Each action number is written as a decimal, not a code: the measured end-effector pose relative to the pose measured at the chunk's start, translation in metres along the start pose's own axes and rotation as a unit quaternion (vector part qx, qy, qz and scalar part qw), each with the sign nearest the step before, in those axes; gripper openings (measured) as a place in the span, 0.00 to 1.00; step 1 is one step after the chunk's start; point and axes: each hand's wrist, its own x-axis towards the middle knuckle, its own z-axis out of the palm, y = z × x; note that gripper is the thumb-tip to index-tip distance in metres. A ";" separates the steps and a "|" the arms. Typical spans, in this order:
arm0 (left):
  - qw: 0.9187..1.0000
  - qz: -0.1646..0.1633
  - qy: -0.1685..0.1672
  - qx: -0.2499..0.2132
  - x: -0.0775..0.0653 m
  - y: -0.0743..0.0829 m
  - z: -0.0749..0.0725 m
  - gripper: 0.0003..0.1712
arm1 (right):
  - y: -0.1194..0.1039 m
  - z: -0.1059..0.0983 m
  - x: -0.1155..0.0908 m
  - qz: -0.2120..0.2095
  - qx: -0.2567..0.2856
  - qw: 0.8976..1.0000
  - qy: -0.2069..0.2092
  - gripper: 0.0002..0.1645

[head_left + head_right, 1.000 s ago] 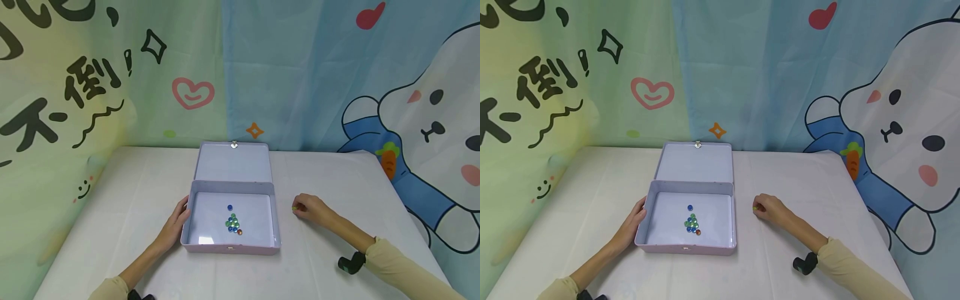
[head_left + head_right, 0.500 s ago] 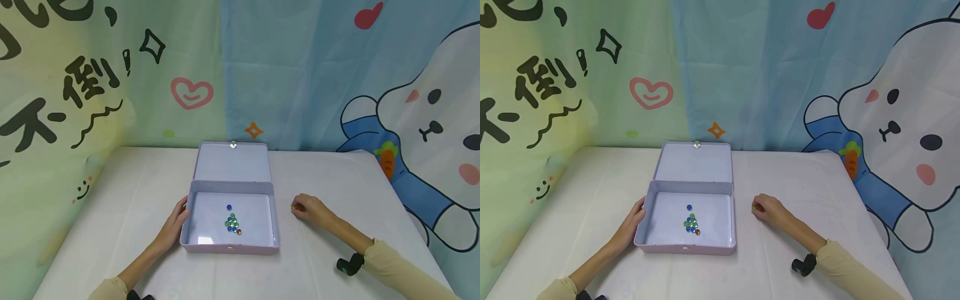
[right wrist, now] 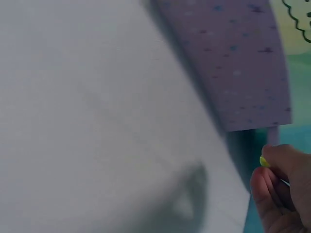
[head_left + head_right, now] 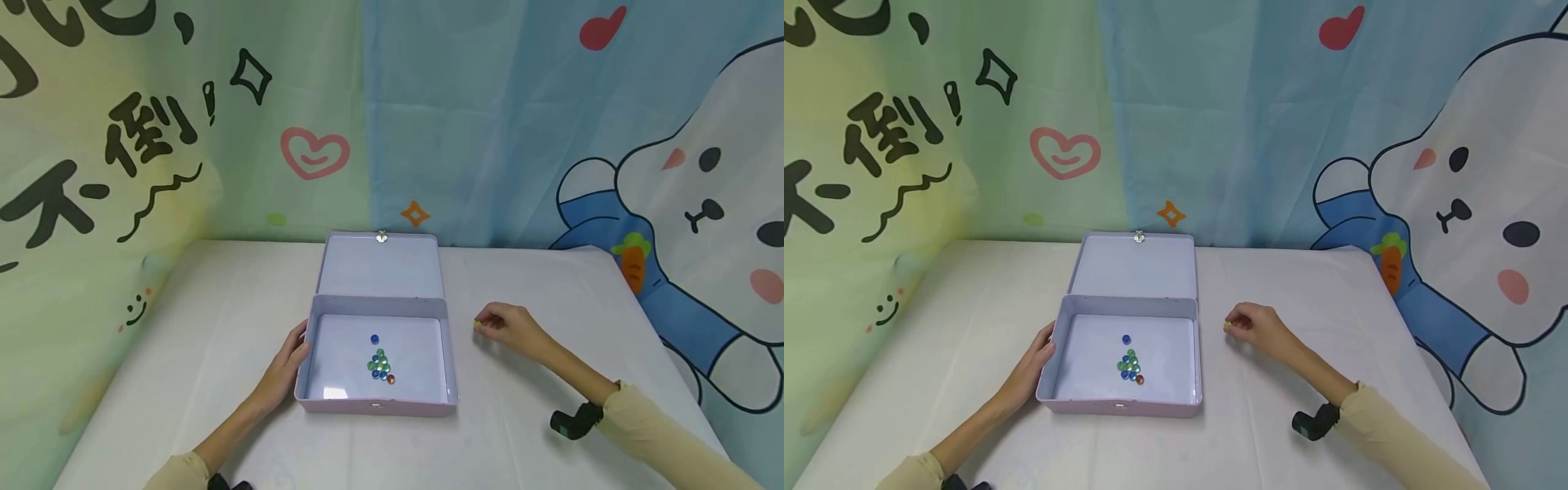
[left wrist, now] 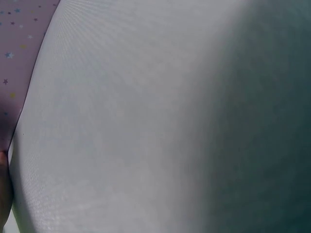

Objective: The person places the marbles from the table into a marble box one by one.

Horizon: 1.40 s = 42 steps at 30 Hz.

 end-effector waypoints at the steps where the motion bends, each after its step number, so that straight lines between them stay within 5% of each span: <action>1: 1.000 0.001 0.001 0.001 0.000 0.000 0.000 0.30 | -0.003 -0.004 0.003 0.007 0.009 1.000 0.005 0.05; 5: 1.000 0.005 0.002 0.005 0.000 0.000 0.001 0.30 | -0.016 -0.016 0.012 0.058 0.044 0.997 0.002 0.06; 10: 1.000 0.002 0.003 0.010 0.000 0.001 0.001 0.30 | -0.039 -0.021 0.026 0.065 0.068 0.996 0.002 0.09; 27: 1.000 -0.003 0.002 0.007 -0.002 0.003 0.000 0.30 | -0.108 0.005 0.074 -0.069 0.092 0.992 -0.049 0.07; 36: 1.000 0.012 0.005 0.010 -0.001 0.003 -0.003 0.30 | -0.133 0.040 0.103 -0.143 0.068 0.979 -0.129 0.06; 42: 1.000 0.017 0.004 0.011 -0.001 0.003 0.000 0.30 | -0.143 0.064 0.114 -0.155 0.039 0.969 -0.190 0.07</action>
